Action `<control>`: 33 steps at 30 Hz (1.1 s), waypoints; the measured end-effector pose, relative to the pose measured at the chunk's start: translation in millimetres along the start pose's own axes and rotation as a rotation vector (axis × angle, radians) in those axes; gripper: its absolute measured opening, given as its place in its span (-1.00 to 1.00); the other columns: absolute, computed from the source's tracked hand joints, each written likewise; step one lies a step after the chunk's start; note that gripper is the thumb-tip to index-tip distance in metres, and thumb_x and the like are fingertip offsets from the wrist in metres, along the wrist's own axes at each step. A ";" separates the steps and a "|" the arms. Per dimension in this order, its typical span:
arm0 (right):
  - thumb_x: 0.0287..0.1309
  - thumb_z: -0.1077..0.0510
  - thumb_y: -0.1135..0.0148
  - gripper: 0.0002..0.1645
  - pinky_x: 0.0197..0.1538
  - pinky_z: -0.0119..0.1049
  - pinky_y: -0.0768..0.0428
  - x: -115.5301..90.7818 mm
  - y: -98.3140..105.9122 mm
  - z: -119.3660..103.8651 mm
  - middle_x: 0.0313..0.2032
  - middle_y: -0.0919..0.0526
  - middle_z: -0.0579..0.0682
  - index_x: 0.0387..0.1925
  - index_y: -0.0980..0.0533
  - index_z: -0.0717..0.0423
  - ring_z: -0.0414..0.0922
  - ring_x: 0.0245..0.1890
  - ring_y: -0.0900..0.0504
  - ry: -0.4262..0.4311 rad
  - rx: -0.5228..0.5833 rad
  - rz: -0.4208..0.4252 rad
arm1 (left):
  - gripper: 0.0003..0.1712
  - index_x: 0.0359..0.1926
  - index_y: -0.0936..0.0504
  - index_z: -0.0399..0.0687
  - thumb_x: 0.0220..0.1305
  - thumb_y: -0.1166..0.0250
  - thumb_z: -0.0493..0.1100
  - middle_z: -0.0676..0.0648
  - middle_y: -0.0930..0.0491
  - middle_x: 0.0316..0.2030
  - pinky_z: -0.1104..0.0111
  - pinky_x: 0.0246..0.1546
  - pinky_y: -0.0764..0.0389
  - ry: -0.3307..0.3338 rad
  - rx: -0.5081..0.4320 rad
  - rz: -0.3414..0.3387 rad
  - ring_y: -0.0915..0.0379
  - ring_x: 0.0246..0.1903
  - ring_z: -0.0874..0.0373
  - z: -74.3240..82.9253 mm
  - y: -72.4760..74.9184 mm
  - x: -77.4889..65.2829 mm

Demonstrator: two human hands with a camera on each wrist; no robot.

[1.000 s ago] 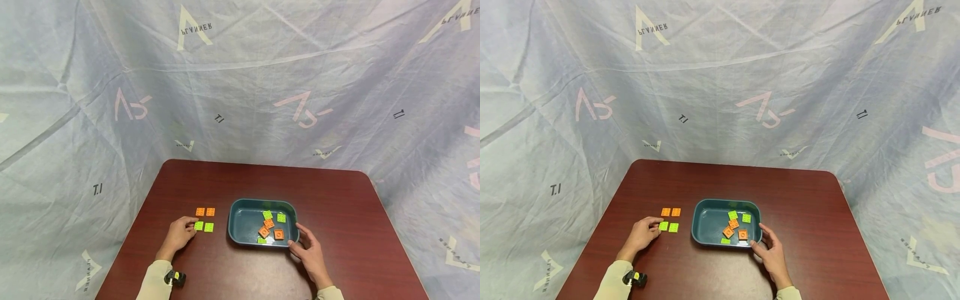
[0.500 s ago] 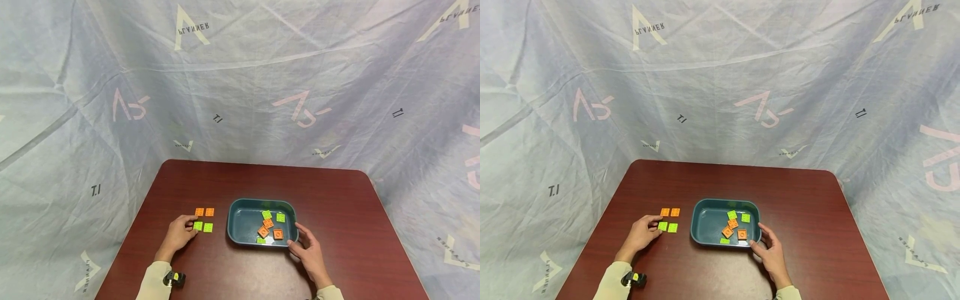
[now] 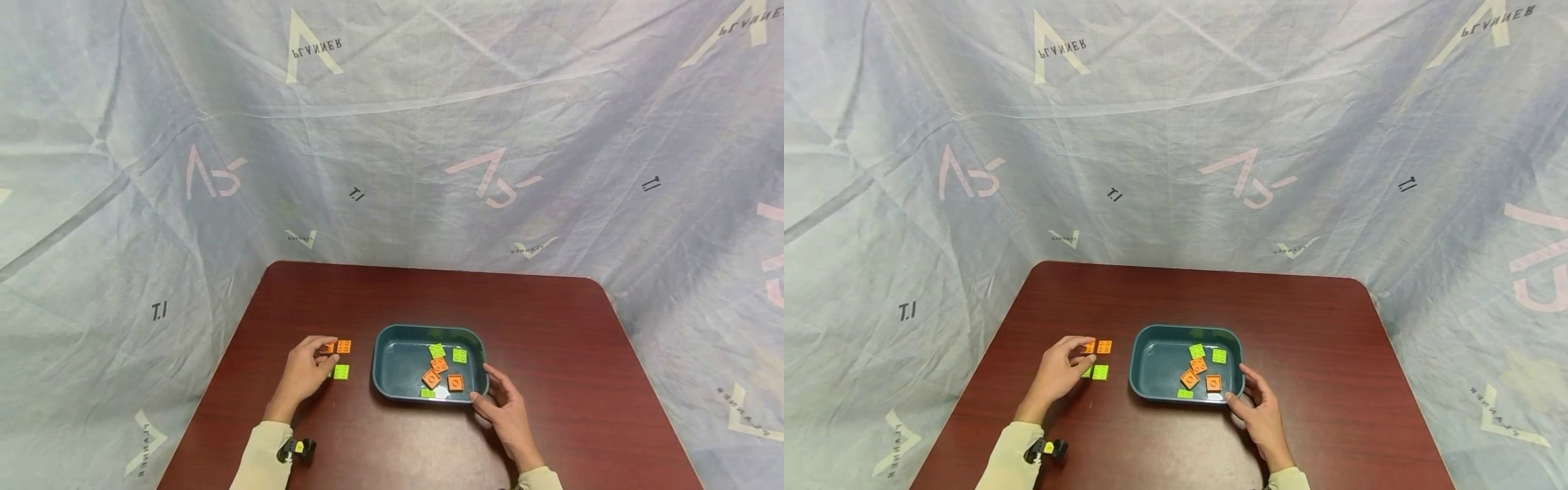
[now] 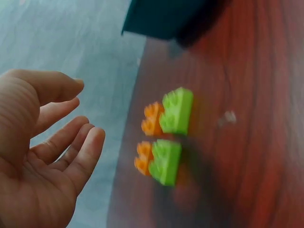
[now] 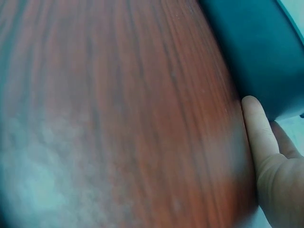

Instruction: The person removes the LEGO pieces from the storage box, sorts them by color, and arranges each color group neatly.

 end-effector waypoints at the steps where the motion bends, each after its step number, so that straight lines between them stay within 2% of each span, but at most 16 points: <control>1: 0.17 0.38 -0.51 -0.10 -0.12 -0.28 -0.80 -0.3 -0.1 0.2 0.27 -0.53 0.37 0.51 -0.38 0.11 -0.11 -0.03 -0.77 -0.001 -0.002 0.000 | -0.56 0.26 -0.70 -0.02 0.39 -0.46 -0.17 -0.11 -0.61 0.21 0.17 0.03 -0.78 -0.016 -0.017 -0.002 -0.70 0.09 -0.11 4.9 -1.9 0.7; 6: 0.17 0.37 -0.52 -0.10 -0.12 -0.28 -0.81 -0.5 -0.8 0.6 0.28 -0.53 0.36 0.51 -0.38 0.09 -0.09 -0.01 -0.77 0.001 -0.006 -0.002 | -0.60 0.18 -0.74 0.04 0.34 -0.48 -0.24 -0.08 -0.64 0.14 0.17 0.02 -0.79 -0.088 -0.088 -0.013 -0.72 0.04 -0.13 28.4 -14.5 3.3; 11: 0.17 0.37 -0.52 -0.10 -0.14 -0.28 -0.81 -0.1 -0.8 0.1 0.26 -0.54 0.36 0.51 -0.38 0.10 -0.13 -0.03 -0.77 0.005 -0.006 0.004 | -0.62 0.15 -0.75 0.04 0.32 -0.48 -0.26 -0.01 -0.67 0.08 0.33 -0.04 -0.79 -0.162 -0.101 -0.039 -0.71 0.01 -0.03 47.5 -31.0 7.3; 17: 0.17 0.37 -0.52 -0.10 -0.13 -0.28 -0.81 -0.4 -1.3 0.1 0.26 -0.54 0.36 0.51 -0.38 0.10 -0.11 -0.02 -0.77 0.005 -0.006 0.002 | -0.63 0.17 -0.73 0.00 0.36 -0.46 -0.21 0.00 -0.66 0.08 0.39 -0.02 -0.77 -0.193 -0.111 -0.120 -0.70 0.03 0.01 64.9 -52.0 13.1; 23: 0.16 0.39 -0.51 -0.11 -0.14 -0.28 -0.81 -0.6 -1.6 1.1 0.24 -0.55 0.38 0.50 -0.38 0.13 -0.15 -0.05 -0.77 0.013 -0.005 0.006 | -0.61 0.23 -0.70 0.12 0.42 -0.42 -0.10 0.07 -0.61 0.15 0.41 -0.01 -0.76 -0.183 -0.084 -0.198 -0.76 0.00 0.08 75.5 -69.2 17.6; 30: 0.16 0.38 -0.52 -0.10 -0.13 -0.26 -0.81 -0.7 -1.0 1.3 0.24 -0.55 0.37 0.50 -0.38 0.13 -0.20 -0.07 -0.76 0.000 0.002 0.008 | -0.61 0.25 -0.69 0.08 0.45 -0.40 -0.07 -0.07 -0.61 0.18 0.30 0.01 -0.78 -0.209 -0.069 -0.268 -0.67 0.11 -0.06 87.5 -87.6 20.9; 33: 0.17 0.37 -0.52 -0.10 -0.13 -0.26 -0.81 -0.4 -0.9 0.5 0.25 -0.54 0.37 0.50 -0.39 0.10 -0.16 -0.05 -0.76 -0.007 -0.006 0.012 | -0.63 0.23 -0.70 0.09 0.45 -0.41 -0.06 -0.09 -0.62 0.17 0.33 -0.02 -0.77 -0.214 -0.043 -0.291 -0.68 0.07 -0.02 92.1 -97.4 21.3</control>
Point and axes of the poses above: each hand's wrist, its own x-axis towards the middle knuckle, its own y-axis out of the back of the hand, z = x × y, the point moved 3 cm from there along x, towards the middle knuckle
